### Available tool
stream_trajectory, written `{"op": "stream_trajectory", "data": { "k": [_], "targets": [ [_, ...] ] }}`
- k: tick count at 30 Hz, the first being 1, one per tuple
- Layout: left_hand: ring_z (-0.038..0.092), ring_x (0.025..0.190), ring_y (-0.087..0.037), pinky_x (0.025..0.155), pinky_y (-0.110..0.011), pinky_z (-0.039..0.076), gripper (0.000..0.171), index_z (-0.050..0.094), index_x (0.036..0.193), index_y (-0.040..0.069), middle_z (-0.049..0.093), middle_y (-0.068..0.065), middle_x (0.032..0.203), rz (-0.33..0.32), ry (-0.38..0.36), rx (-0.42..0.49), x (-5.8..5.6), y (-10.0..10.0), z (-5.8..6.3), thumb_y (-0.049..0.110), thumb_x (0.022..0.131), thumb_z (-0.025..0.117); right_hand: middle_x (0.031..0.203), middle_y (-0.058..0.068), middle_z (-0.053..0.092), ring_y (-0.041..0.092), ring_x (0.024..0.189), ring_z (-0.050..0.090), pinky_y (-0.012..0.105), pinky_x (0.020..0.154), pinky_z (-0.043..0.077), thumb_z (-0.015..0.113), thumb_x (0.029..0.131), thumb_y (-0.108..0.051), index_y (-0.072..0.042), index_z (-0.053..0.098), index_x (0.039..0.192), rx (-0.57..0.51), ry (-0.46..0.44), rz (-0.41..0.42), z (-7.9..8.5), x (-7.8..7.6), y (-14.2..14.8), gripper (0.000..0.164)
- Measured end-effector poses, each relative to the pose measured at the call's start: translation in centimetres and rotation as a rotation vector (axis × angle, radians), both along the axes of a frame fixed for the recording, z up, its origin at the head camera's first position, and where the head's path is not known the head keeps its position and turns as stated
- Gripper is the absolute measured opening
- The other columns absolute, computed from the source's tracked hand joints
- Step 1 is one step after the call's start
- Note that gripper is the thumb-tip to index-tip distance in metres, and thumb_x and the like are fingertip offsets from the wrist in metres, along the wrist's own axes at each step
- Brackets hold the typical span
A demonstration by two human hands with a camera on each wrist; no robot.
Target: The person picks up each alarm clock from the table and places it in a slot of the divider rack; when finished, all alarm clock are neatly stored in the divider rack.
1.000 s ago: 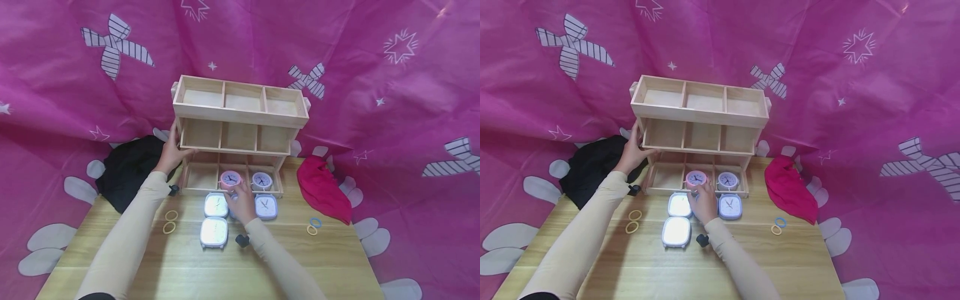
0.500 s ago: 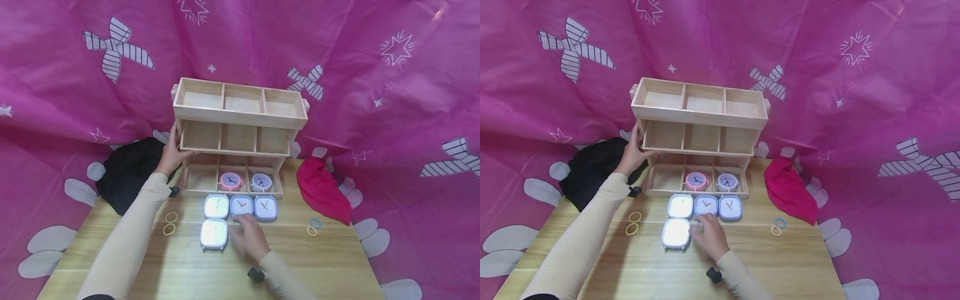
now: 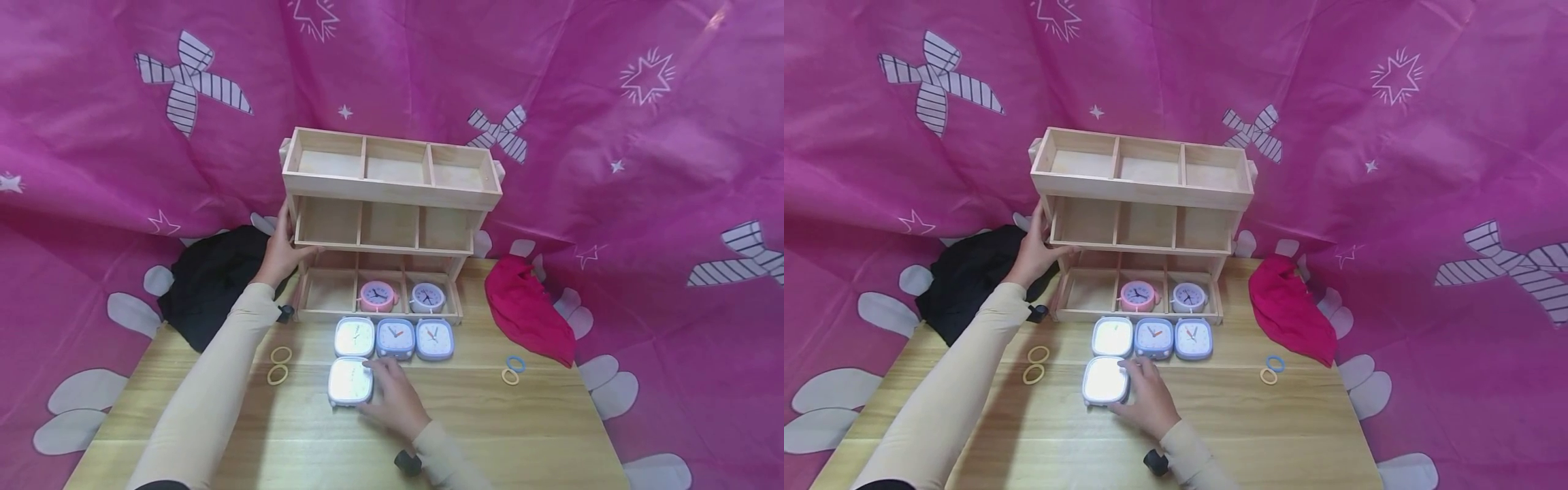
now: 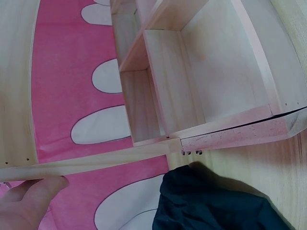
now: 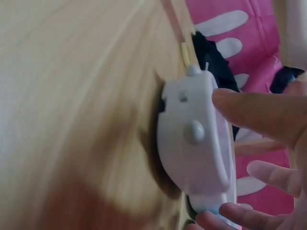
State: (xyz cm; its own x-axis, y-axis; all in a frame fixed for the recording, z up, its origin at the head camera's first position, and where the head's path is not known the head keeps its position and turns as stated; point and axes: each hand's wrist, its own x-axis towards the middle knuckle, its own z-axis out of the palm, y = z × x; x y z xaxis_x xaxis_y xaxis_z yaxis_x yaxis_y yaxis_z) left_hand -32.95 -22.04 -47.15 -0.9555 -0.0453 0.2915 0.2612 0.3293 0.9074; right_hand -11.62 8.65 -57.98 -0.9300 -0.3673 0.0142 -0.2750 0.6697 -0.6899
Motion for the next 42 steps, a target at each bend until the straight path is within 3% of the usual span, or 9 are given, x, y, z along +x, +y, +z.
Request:
{"op": "stream_trajectory", "data": {
  "k": [10,16,23,33,42],
  "targets": [
    [0.032,0.160,-0.043,0.127,-0.064,0.036,0.131,0.000,0.172,0.041,0.019,-0.013,0.179,-0.006,0.006,0.011,0.0,0.1,0.0,0.004,0.084,0.090,0.152,0.014,0.053,0.036,0.136,0.060,0.053,0.112,0.055,0.096,0.076,-0.035,-0.022,0.059,0.149,0.030,0.101,0.022,-1.2,-0.1,-1.7,0.083],
    [0.037,0.158,-0.043,0.126,-0.063,0.037,0.132,0.000,0.172,0.041,0.025,-0.016,0.177,-0.007,0.000,0.018,0.1,0.3,0.1,0.005,0.083,0.092,0.151,0.011,0.052,0.033,0.135,0.059,0.049,0.112,0.055,0.095,0.076,-0.041,-0.024,0.061,0.147,0.008,0.093,0.015,-1.9,-0.4,-2.2,0.081],
    [0.036,0.158,-0.042,0.127,-0.063,0.035,0.132,0.001,0.172,0.040,0.025,-0.015,0.177,-0.005,0.003,0.022,0.2,0.3,0.1,0.005,0.083,0.092,0.143,0.011,0.054,0.028,0.125,0.062,0.044,0.110,0.056,0.098,0.071,-0.036,-0.016,0.063,0.144,-0.059,0.102,0.005,-2.2,-0.5,-2.8,0.083],
    [0.035,0.159,-0.043,0.126,-0.064,0.036,0.132,0.001,0.171,0.042,0.023,-0.014,0.178,0.002,0.008,0.008,-0.1,0.0,-0.2,0.001,0.083,0.090,0.145,0.008,0.054,0.026,0.129,0.061,0.041,0.115,0.053,0.099,0.070,-0.033,-0.014,0.063,0.143,-0.035,0.108,0.030,-2.8,-0.3,-2.5,0.084],
    [0.033,0.159,-0.043,0.126,-0.064,0.036,0.132,0.001,0.172,0.041,0.019,-0.011,0.180,-0.003,0.017,0.001,-0.1,-0.1,-0.2,0.000,0.083,0.090,0.154,0.009,0.058,0.031,0.141,0.056,0.049,0.122,0.046,0.098,0.070,-0.034,-0.012,0.064,0.136,-0.008,0.121,0.070,-2.6,0.0,-2.3,0.078]
  ]
}}
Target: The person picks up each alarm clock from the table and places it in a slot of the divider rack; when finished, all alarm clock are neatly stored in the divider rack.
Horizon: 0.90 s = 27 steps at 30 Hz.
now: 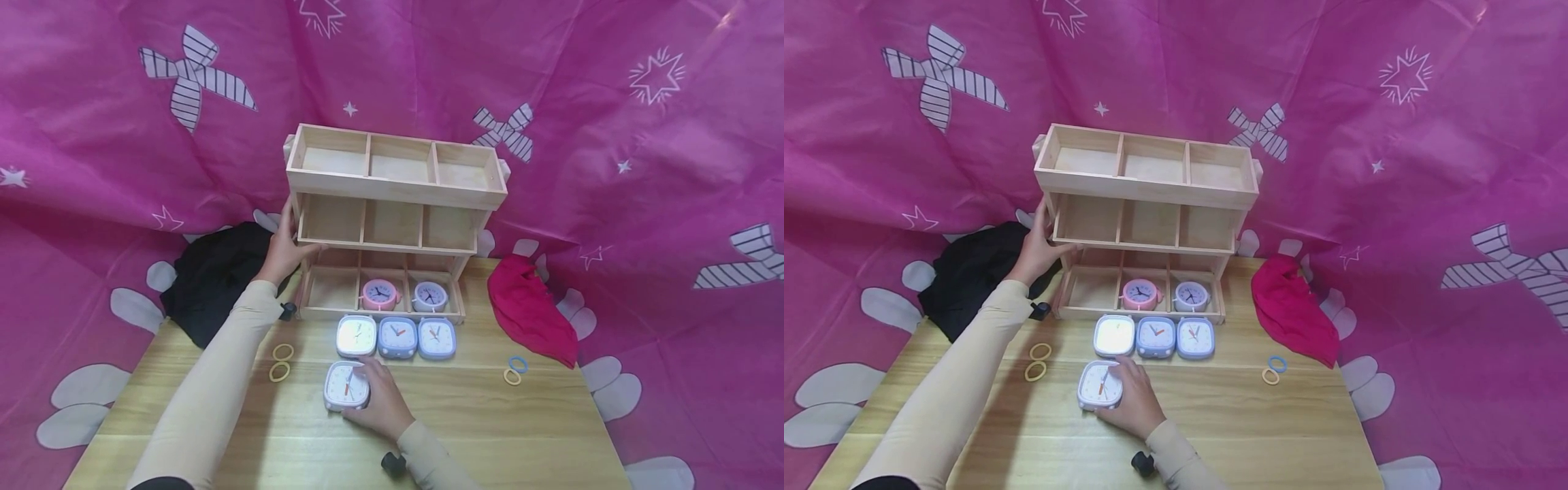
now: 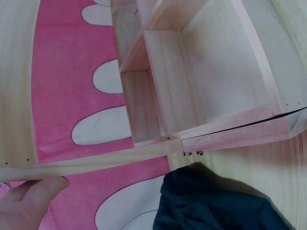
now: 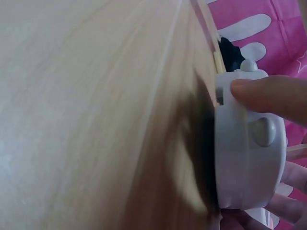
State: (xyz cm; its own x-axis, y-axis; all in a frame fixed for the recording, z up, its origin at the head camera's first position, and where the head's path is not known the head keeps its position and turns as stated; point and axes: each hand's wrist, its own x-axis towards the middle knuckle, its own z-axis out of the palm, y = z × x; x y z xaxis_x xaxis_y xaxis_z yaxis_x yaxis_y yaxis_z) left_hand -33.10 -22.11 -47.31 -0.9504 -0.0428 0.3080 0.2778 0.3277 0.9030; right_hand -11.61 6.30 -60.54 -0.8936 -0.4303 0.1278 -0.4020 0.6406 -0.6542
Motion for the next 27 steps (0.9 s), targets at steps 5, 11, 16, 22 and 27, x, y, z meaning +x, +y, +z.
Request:
{"op": "stream_trajectory", "data": {
  "k": [5,11,16,22,27],
  "targets": [
    [0.035,0.159,-0.042,0.126,-0.063,0.037,0.132,0.001,0.172,0.040,0.021,-0.012,0.179,0.001,-0.004,0.006,0.1,0.0,0.1,0.000,0.083,0.090,0.144,0.000,0.063,0.021,0.133,0.058,0.049,0.118,0.047,0.099,0.066,-0.036,-0.017,0.064,0.141,0.025,0.022,0.026,0.3,0.2,0.3,0.085],
    [0.038,0.157,-0.041,0.126,-0.063,0.038,0.132,0.002,0.172,0.039,0.025,-0.014,0.177,-0.002,0.003,0.023,0.3,0.1,0.2,0.001,0.082,0.091,0.142,0.001,0.063,0.022,0.132,0.059,0.047,0.116,0.049,0.100,0.066,-0.037,-0.020,0.066,0.142,0.015,0.016,0.027,0.2,0.7,0.7,0.085],
    [0.037,0.157,-0.041,0.126,-0.063,0.037,0.132,0.002,0.172,0.038,0.026,-0.014,0.177,-0.009,0.006,0.031,0.3,0.1,0.2,0.001,0.082,0.091,0.146,0.004,0.062,0.027,0.135,0.058,0.049,0.117,0.049,0.100,0.067,-0.040,-0.024,0.068,0.141,0.002,0.002,0.029,0.7,0.7,1.0,0.082],
    [0.037,0.158,-0.042,0.126,-0.063,0.037,0.132,0.003,0.172,0.041,0.025,-0.015,0.177,-0.005,-0.003,0.015,0.1,-0.1,0.0,0.003,0.082,0.091,0.147,0.006,0.062,0.028,0.137,0.058,0.056,0.119,0.047,0.100,0.068,-0.039,-0.024,0.071,0.132,-0.082,0.016,0.035,2.9,-0.7,0.8,0.072],
    [0.036,0.158,-0.042,0.126,-0.064,0.037,0.132,0.002,0.171,0.043,0.024,-0.014,0.178,-0.002,-0.005,0.007,0.0,-0.2,-0.1,0.003,0.082,0.091,0.145,0.006,0.063,0.028,0.135,0.057,0.054,0.116,0.047,0.099,0.069,-0.037,-0.022,0.073,0.126,-0.169,0.071,-0.033,4.2,-3.0,-0.3,0.063]
  ]
}}
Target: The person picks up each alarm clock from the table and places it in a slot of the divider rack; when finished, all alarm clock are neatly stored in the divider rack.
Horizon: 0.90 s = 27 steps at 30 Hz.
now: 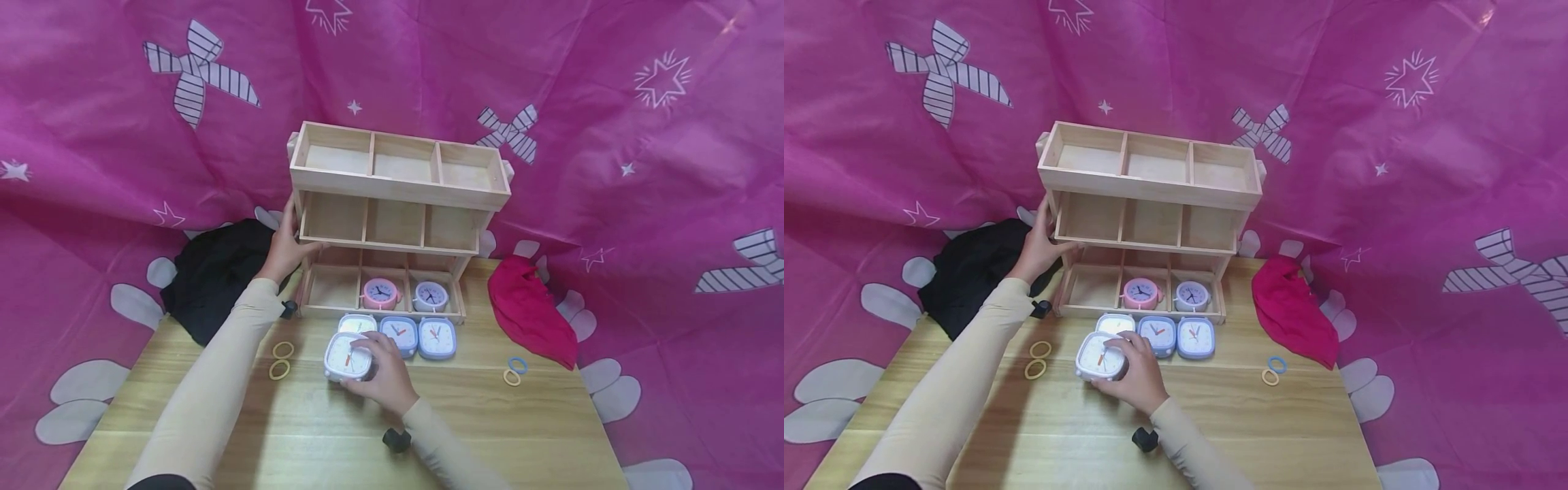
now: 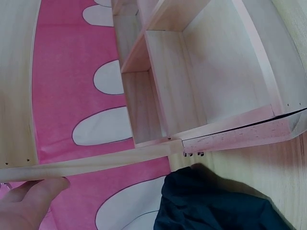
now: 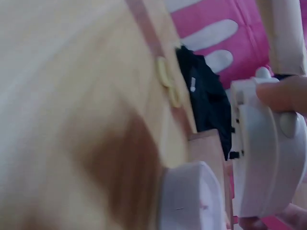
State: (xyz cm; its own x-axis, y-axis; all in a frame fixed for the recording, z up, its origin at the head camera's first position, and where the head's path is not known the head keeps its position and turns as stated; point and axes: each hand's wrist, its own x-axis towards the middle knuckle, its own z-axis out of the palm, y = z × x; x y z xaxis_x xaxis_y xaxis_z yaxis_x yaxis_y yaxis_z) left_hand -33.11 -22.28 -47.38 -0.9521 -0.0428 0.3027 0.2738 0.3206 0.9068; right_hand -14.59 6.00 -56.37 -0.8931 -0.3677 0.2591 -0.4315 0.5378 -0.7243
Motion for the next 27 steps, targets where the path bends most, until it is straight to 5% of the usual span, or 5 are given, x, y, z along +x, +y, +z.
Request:
{"op": "stream_trajectory", "data": {
  "k": [7,15,22,27],
  "targets": [
    [0.039,0.156,-0.043,0.124,-0.064,0.039,0.133,0.002,0.172,0.039,0.026,-0.017,0.177,0.009,0.007,-0.004,0.0,-0.4,0.2,-0.002,0.082,0.090,0.147,0.014,0.063,0.036,0.139,0.056,0.058,0.116,0.046,0.099,0.069,-0.028,-0.014,0.074,0.123,-0.116,0.041,-0.099,1.9,-4.5,-3.1,0.061],
    [0.042,0.155,-0.042,0.124,-0.062,0.040,0.132,0.002,0.172,0.041,0.030,-0.017,0.175,0.004,0.007,-0.008,0.3,-0.5,0.4,0.000,0.083,0.090,0.133,0.005,0.068,0.028,0.126,0.061,0.048,0.110,0.048,0.096,0.071,-0.039,-0.018,0.074,0.124,0.059,0.080,-0.213,2.7,-9.6,-7.0,0.060],
    [0.040,0.156,-0.042,0.124,-0.063,0.040,0.131,0.001,0.172,0.038,0.028,-0.014,0.176,-0.004,0.023,0.005,0.2,-0.1,0.3,0.001,0.083,0.090,0.133,0.008,0.068,0.030,0.115,0.060,0.041,0.099,0.052,0.093,0.075,-0.049,-0.020,0.072,0.127,0.212,0.024,-0.271,3.2,-12.0,-8.9,0.063],
    [0.040,0.155,-0.043,0.122,-0.065,0.041,0.132,0.002,0.173,0.033,0.029,-0.018,0.175,-0.014,0.026,0.036,0.0,0.2,0.0,-0.003,0.082,0.090,0.129,0.009,0.069,0.031,0.115,0.060,0.044,0.103,0.051,0.091,0.077,-0.054,-0.018,0.069,0.131,0.322,0.009,-0.263,2.9,-13.2,-9.4,0.069]
  ]
}}
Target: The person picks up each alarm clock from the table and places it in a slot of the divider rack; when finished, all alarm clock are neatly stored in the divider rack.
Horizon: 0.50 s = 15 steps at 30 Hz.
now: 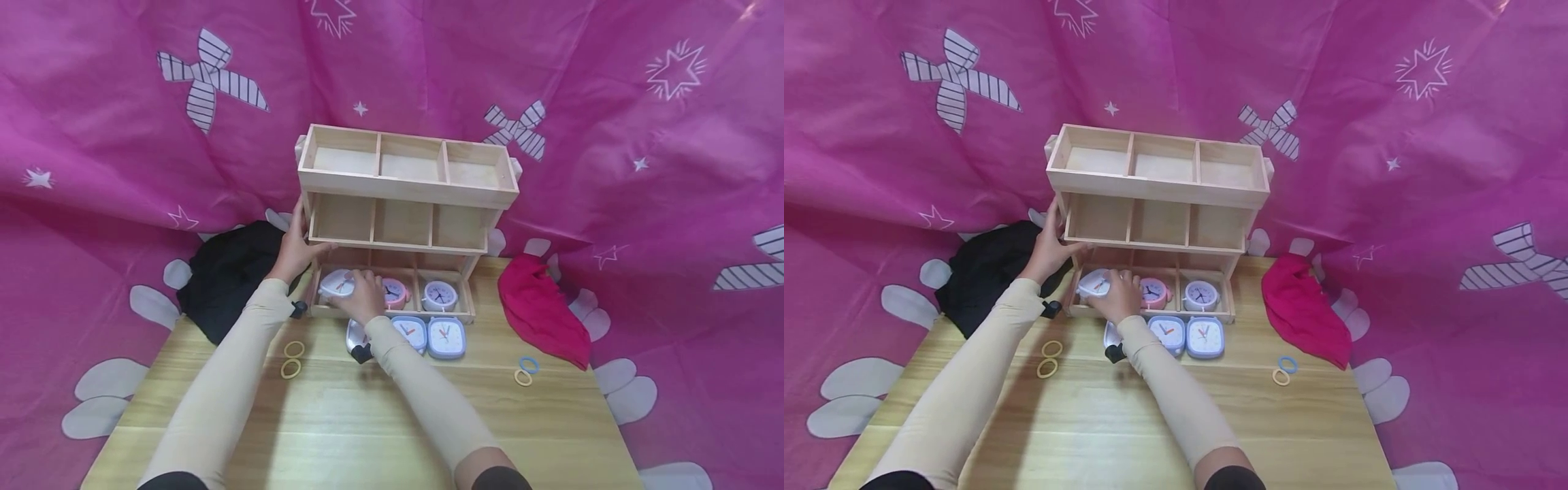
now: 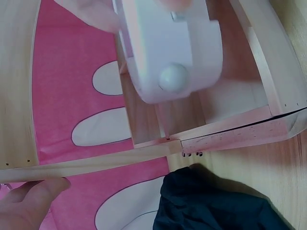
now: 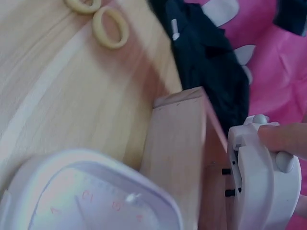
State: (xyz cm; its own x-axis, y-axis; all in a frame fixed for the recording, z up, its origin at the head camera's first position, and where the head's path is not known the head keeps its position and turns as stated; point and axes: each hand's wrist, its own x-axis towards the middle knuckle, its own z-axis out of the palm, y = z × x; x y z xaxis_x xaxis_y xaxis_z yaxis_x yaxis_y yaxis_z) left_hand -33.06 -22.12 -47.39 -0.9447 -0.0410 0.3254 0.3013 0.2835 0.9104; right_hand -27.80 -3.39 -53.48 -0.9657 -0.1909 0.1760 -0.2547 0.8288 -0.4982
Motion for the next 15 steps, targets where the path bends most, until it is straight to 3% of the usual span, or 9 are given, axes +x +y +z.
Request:
{"op": "stream_trajectory", "data": {
  "k": [8,15],
  "targets": [
    [0.042,0.154,-0.045,0.121,-0.065,0.043,0.132,0.002,0.173,0.036,0.031,-0.019,0.174,0.014,-0.005,-0.027,0.2,0.0,-0.1,0.001,0.082,0.091,0.126,0.010,0.069,0.032,0.116,0.061,0.046,0.108,0.050,0.087,0.078,-0.063,-0.016,0.068,0.133,0.174,0.004,0.011,-2.1,-1.6,-0.7,0.074],
    [0.040,0.155,-0.044,0.123,-0.065,0.041,0.129,0.004,0.172,0.039,0.029,-0.017,0.175,0.014,0.003,-0.032,0.3,0.1,0.0,0.005,0.084,0.091,0.129,0.011,0.068,0.033,0.120,0.059,0.046,0.106,0.051,0.084,0.083,-0.064,-0.016,0.069,0.131,0.222,0.027,0.007,-2.8,-2.2,-1.3,0.069]
  ]
}}
